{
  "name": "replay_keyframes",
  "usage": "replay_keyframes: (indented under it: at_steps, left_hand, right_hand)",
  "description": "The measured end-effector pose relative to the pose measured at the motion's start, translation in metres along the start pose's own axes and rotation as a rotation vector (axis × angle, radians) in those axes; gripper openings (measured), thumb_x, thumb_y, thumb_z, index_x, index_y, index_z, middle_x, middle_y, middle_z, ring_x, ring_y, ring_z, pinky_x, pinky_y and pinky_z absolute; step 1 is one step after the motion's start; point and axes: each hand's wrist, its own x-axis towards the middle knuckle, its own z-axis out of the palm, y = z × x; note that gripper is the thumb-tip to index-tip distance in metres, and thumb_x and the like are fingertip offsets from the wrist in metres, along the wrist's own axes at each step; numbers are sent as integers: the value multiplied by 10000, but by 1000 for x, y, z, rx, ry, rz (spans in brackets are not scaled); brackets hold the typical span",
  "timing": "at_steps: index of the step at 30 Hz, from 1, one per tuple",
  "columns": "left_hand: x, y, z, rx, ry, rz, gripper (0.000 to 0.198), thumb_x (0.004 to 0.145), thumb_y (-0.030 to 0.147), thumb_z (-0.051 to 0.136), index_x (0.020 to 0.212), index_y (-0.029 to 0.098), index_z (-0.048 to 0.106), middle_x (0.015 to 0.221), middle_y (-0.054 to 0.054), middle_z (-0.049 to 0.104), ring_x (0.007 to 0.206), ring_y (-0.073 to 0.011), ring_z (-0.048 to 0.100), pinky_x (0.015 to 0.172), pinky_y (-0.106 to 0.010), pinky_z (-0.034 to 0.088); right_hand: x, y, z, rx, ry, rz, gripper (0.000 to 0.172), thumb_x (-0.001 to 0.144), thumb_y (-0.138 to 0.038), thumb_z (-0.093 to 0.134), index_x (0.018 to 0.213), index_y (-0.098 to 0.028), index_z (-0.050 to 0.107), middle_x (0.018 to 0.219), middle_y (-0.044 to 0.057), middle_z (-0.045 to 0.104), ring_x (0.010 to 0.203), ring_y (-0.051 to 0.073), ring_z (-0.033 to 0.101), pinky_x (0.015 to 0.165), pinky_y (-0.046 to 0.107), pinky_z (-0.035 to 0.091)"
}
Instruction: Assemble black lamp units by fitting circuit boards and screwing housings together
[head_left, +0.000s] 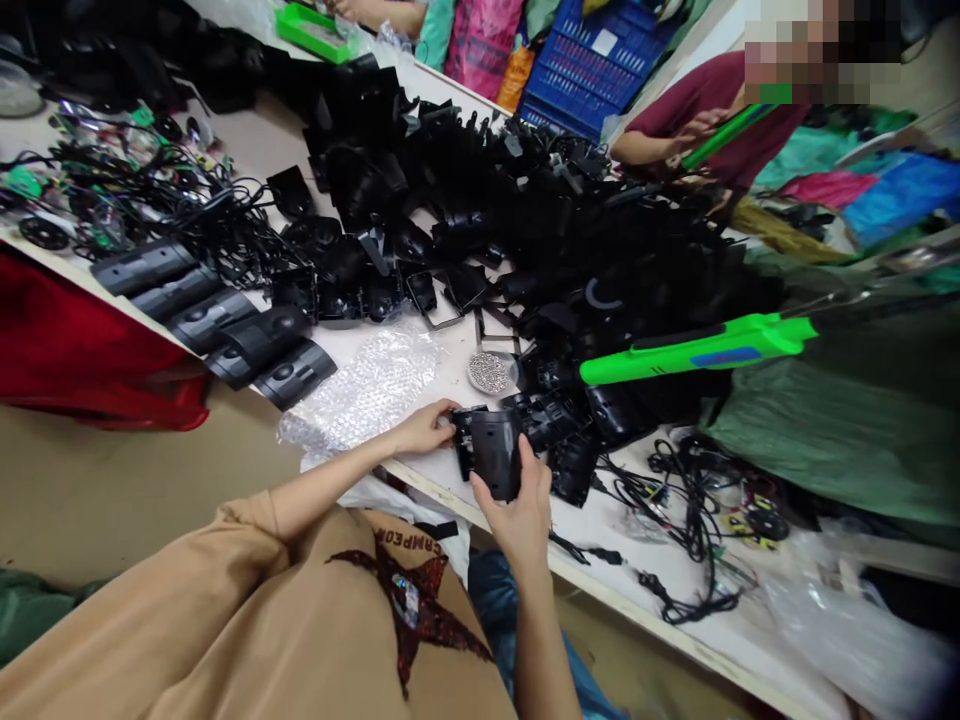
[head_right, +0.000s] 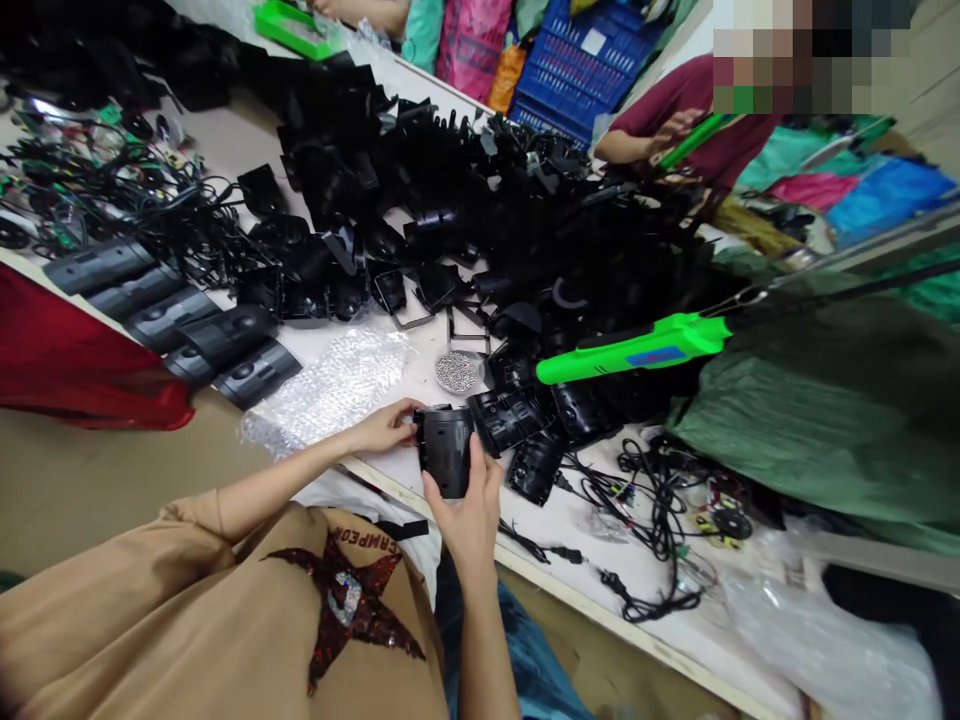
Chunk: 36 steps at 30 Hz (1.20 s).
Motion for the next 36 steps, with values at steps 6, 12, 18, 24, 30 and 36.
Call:
replay_keyframes:
  at_steps: [6, 12, 18, 24, 30, 36]
  left_hand:
    - [-2, 4, -1, 3, -3, 26, 404, 745, 166, 488, 1149, 154, 489, 972, -49, 597, 559, -79, 565, 589, -225, 469]
    - [-3, 3, -3, 20, -20, 57, 412, 744, 177, 502, 1155, 161, 507, 920, -34, 606, 614, -100, 578, 621, -225, 467]
    - [0, -4, -2, 52, -8, 100, 402, 754, 181, 507, 1155, 153, 524, 967, -54, 617, 633, -116, 583, 669, -260, 470]
    - [2, -10, -2, -69, -72, 118, 403, 773, 193, 534, 1173, 154, 511, 990, -63, 605, 626, -99, 580, 659, -254, 488]
    - [3, -17, -4, -138, -140, 167, 424, 799, 217, 542, 1212, 144, 480, 1043, -90, 609, 718, -122, 597, 698, -271, 491]
    - [1, -12, -10, -74, -190, 190, 498, 795, 364, 598, 1228, 164, 455, 1206, -123, 536, 857, -165, 589, 766, -301, 472]
  right_hand:
    - [9, 6, 16, -57, -59, -19, 754, 732, -526, 579, 1381, -259, 303, 1086, 116, 425, 982, 286, 519, 764, 446, 487]
    - [13, 13, 16, -33, -54, -38, 748, 728, -529, 581, 1375, -261, 316, 1051, 102, 430, 958, 273, 520, 764, 430, 479]
    - [12, 9, 18, -87, -107, -19, 751, 731, -543, 572, 1376, -248, 325, 1037, 107, 442, 941, 278, 522, 739, 417, 482]
    - [11, 7, 21, -85, -169, 3, 781, 762, -542, 533, 1417, -257, 217, 1169, 134, 469, 1076, 303, 496, 835, 445, 456]
    - [12, 5, 16, -94, -261, 45, 813, 766, -543, 519, 1430, -246, 158, 1329, 151, 420, 1135, 313, 491, 822, 435, 468]
    - [12, 1, 15, -136, -283, 127, 819, 758, -565, 510, 1428, -246, 162, 1354, 133, 429, 1141, 315, 504, 817, 442, 479]
